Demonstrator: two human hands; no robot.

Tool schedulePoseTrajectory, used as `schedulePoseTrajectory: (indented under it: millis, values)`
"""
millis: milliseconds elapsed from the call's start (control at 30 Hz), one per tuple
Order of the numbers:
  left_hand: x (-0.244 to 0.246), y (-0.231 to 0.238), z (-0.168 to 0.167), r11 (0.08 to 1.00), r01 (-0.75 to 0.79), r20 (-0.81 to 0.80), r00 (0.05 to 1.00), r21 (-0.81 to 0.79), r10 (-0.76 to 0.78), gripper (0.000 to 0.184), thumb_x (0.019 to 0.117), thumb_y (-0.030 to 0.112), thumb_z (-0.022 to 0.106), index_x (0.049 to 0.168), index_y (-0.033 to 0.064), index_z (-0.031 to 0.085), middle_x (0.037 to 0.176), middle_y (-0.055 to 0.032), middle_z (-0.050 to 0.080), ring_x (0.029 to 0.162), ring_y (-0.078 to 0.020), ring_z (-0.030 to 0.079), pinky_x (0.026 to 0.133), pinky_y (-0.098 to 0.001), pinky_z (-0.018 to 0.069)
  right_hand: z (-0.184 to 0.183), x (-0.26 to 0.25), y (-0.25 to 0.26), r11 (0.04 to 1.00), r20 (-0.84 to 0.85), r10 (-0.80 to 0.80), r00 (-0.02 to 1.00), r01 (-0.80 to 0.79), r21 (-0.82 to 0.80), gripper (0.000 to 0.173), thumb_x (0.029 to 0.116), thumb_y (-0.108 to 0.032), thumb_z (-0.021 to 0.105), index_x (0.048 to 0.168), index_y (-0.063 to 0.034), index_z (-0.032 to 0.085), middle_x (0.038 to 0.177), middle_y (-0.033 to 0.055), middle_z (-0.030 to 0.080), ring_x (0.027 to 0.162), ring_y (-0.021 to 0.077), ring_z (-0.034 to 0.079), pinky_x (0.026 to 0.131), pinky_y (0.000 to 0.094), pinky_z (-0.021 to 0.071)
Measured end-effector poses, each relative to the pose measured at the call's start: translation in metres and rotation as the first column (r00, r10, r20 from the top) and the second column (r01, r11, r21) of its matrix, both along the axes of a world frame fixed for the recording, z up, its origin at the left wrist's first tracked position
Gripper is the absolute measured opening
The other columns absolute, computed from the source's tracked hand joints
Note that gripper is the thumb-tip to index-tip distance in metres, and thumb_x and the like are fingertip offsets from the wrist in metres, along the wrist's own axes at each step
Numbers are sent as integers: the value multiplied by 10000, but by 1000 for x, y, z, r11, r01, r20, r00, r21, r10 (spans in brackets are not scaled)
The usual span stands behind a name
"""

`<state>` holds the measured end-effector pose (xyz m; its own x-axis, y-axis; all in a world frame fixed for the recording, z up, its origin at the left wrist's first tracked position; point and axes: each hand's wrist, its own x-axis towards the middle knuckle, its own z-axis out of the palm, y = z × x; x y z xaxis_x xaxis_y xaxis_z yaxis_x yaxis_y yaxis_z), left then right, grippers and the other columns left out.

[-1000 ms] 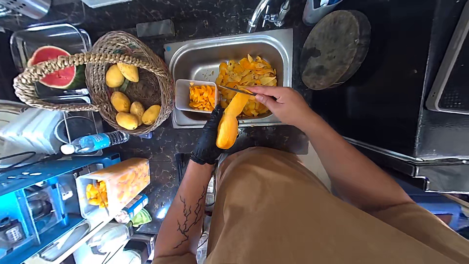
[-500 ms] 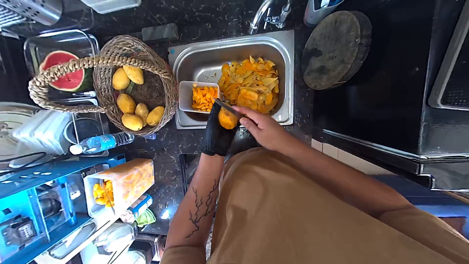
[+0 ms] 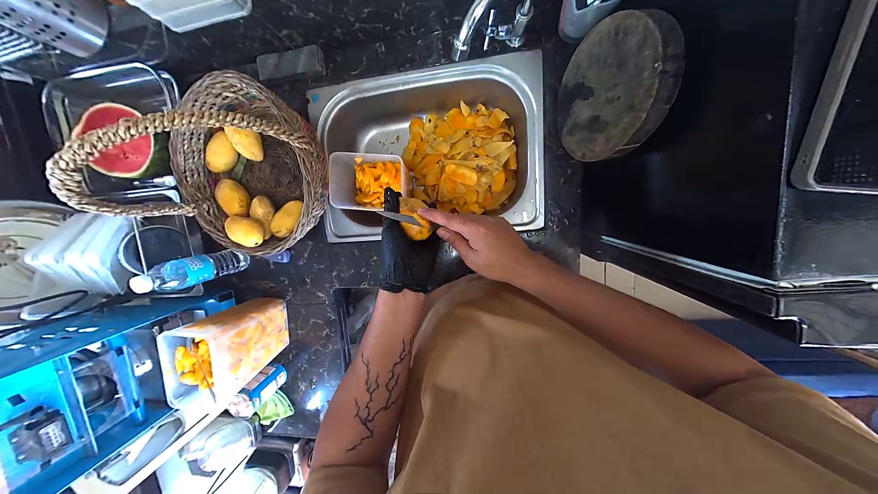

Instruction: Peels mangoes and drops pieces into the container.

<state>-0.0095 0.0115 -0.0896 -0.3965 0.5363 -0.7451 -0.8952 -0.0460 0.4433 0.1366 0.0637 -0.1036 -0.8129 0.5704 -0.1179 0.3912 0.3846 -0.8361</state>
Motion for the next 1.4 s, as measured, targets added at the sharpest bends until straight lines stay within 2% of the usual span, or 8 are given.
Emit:
schedulePoseTrajectory:
  millis: [167, 467, 633, 833, 933, 1067, 1133, 1400]
  values:
    - [-9, -12, -4, 988, 148, -43, 988, -47, -150, 362, 1043, 471, 499, 1267, 193, 560, 1073, -79, 654, 953, -211, 673, 784, -417, 599, -1, 5, 15, 943, -95, -4, 995, -28, -332, 382, 1105, -317, 460, 1465, -325, 588, 1456, -108, 608, 1271, 81, 615, 1080, 440, 515]
    - [-13, -40, 2, 924, 356, 27, 932, 140, -363, 460, 1040, 502, 491, 1362, 182, 567, 1119, -133, 661, 914, -248, 694, 750, -401, 618, -4, 7, 60, 955, -73, -86, 994, 61, -289, 393, 1111, -363, 425, 1467, -310, 585, 1454, -94, 608, 1272, 60, 605, 1094, 392, 504]
    - [-23, -57, 6, 786, 584, -125, 811, 204, -571, 611, 916, 444, 706, 1452, 258, 479, 1140, -103, 667, 942, -209, 693, 769, -361, 613, -6, 10, 78, 940, -50, -180, 982, 157, -302, 393, 1111, -321, 429, 1464, -255, 590, 1470, -48, 597, 1304, 81, 584, 1118, 379, 479]
    - [-24, -60, 15, 755, 636, -221, 768, 158, -601, 755, 744, 121, 792, 1422, 212, 472, 1130, -104, 687, 934, -210, 705, 780, -378, 613, -36, 23, 100, 927, 233, -147, 961, 216, -307, 572, 1115, -420, 367, 1650, -265, 234, 1438, 155, 580, 1111, 316, 667, 956, 574, 531]
    - [-28, -42, 7, 745, 663, -237, 738, 76, -632, 870, 765, 112, 730, 1533, 304, 370, 1163, -145, 635, 863, -226, 670, 675, -353, 595, -14, 16, 68, 750, 87, -108, 990, 139, -646, 479, 1106, -389, 427, 1561, -241, 428, 865, 103, 612, 626, 200, 568, 562, 372, 524]
    - [-30, -38, 2, 776, 628, -172, 771, 51, -613, 822, 808, 121, 690, 1539, 293, 356, 1157, -158, 647, 851, -239, 690, 663, -359, 605, 2, 19, 40, 306, -100, -60, 993, -77, -949, 439, 1102, -364, 424, 1517, -234, 478, 721, 23, 548, 510, 95, 497, 453, 225, 446]
    - [-27, -35, 5, 771, 636, -164, 762, 8, -627, 786, 793, 99, 704, 1501, 254, 401, 1131, -162, 657, 850, -252, 694, 670, -372, 608, 0, 20, 35, 240, -136, -80, 987, -114, -964, 436, 1105, -339, 436, 1533, -261, 430, 726, 25, 521, 510, 94, 490, 447, 214, 439]
    - [-20, -36, 11, 631, 774, -353, 578, -47, -736, 768, 758, 55, 770, 1422, 193, 409, 1115, -150, 651, 922, -260, 681, 760, -398, 607, -5, 8, 40, 733, -81, -215, 973, 106, -672, 293, 1096, -296, 494, 1243, -76, 621, 707, 22, 503, 551, 113, 449, 492, 274, 391]
